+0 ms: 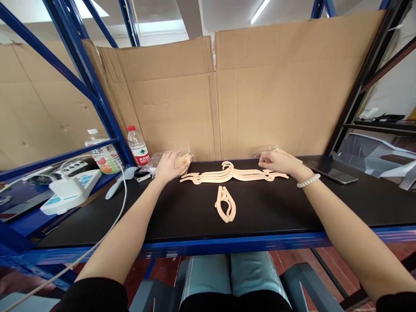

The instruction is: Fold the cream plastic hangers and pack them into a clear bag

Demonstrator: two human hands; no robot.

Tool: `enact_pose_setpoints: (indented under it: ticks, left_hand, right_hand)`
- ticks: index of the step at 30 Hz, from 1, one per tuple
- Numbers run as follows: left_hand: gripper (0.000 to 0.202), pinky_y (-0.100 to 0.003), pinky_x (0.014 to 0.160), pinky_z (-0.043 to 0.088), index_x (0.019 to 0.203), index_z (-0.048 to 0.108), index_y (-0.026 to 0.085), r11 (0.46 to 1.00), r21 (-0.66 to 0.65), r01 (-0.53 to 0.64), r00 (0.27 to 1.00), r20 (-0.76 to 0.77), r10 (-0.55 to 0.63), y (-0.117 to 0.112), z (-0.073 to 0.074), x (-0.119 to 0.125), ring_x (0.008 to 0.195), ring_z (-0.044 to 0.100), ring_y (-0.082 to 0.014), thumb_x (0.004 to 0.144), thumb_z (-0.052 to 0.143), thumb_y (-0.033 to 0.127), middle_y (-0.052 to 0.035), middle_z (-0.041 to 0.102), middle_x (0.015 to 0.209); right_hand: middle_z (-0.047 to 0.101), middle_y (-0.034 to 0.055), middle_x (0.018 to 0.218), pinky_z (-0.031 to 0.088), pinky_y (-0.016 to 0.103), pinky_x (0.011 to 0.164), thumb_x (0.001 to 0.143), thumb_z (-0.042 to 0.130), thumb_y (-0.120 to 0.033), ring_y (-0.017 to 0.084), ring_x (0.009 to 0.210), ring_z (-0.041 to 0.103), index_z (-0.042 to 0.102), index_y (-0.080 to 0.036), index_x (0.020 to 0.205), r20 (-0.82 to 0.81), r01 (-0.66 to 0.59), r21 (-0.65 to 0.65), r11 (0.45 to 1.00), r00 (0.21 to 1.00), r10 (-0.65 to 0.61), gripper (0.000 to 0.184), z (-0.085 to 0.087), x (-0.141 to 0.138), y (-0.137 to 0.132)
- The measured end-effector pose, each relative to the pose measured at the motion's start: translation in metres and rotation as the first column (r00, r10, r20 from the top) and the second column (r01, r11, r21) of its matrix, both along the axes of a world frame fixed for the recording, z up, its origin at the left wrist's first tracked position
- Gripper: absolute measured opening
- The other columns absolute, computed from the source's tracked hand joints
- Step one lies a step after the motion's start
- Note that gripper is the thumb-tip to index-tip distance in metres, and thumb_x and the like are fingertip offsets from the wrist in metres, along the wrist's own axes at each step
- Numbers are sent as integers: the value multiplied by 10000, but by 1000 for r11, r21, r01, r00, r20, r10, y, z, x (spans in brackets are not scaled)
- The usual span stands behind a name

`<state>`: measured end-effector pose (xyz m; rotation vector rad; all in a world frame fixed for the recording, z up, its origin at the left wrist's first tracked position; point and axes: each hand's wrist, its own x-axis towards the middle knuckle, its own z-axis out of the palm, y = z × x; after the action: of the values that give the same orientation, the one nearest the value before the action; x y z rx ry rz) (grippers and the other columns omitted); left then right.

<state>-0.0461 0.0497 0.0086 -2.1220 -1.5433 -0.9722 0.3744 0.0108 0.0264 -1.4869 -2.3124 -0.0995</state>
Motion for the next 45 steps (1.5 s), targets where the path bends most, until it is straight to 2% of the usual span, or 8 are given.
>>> enact_pose_setpoints:
  ticks: [2,5,9,15,24,30,39,45]
  left_hand:
    - [442,-382,950,426,1181,586,178,992,47,117,992,-59,-114,-9,2,16,1066,564,-266,805,584,410,-90,644,1106]
    - [262,-298,766,469,1011,663,194,926,-227,302,922,-175,-344,-23,1,41,740,599,-168,840,536,347,-40,667,930]
    - [235,-259,674,443,981,682,209,829,-421,368,845,-222,-487,-34,-5,61,700,594,-142,843,540,336,-34,655,1008]
    - [191,-257,676,434,974,666,213,842,-420,338,849,-250,-466,-34,-11,63,767,617,-162,836,552,280,-27,647,1004]
    - [160,-286,733,467,983,595,193,852,-454,261,874,-264,-408,-32,-20,67,826,614,-182,876,481,231,-50,588,1034]
    - [168,-281,719,466,902,576,191,858,-433,276,861,-286,-421,-34,-22,70,818,608,-180,907,410,216,-49,588,970]
    - [203,-288,669,448,912,592,214,892,-381,243,867,-327,-375,-42,-14,73,817,642,-210,927,395,259,-44,672,941]
    - [210,-299,726,460,956,592,217,899,-329,288,876,-288,-386,-43,-10,74,869,649,-212,929,384,225,-48,684,991]
  right_hand:
    - [641,-16,605,340,252,549,757,512,-234,145,584,569,654,-206,732,39,-14,-130,991,999,19,147,-2,3,4]
    - [690,-17,711,355,240,542,691,543,-184,146,636,599,674,-215,816,42,-29,-274,961,998,42,184,-7,7,9]
    - [711,-2,827,381,233,561,636,616,-200,162,722,624,679,-212,857,32,-12,-348,937,999,25,230,-12,15,15]
    - [699,9,789,395,243,586,610,657,-224,174,727,626,673,-191,774,56,7,-383,924,998,16,167,-14,22,19]
    - [626,-4,623,371,241,536,623,661,-235,141,588,562,643,-173,683,-12,-106,-440,892,994,112,88,-25,4,23]
    - [624,-4,619,335,243,513,570,733,-287,133,558,530,688,-167,703,-10,-96,-466,880,995,103,185,-29,6,30]
    - [628,-7,621,315,248,490,593,658,-232,129,547,535,691,-180,666,87,-12,-325,945,995,43,95,-12,5,14]
    - [610,-8,490,370,241,469,713,577,-258,148,454,572,651,-180,754,-34,-4,-395,918,999,-10,115,-3,8,3]
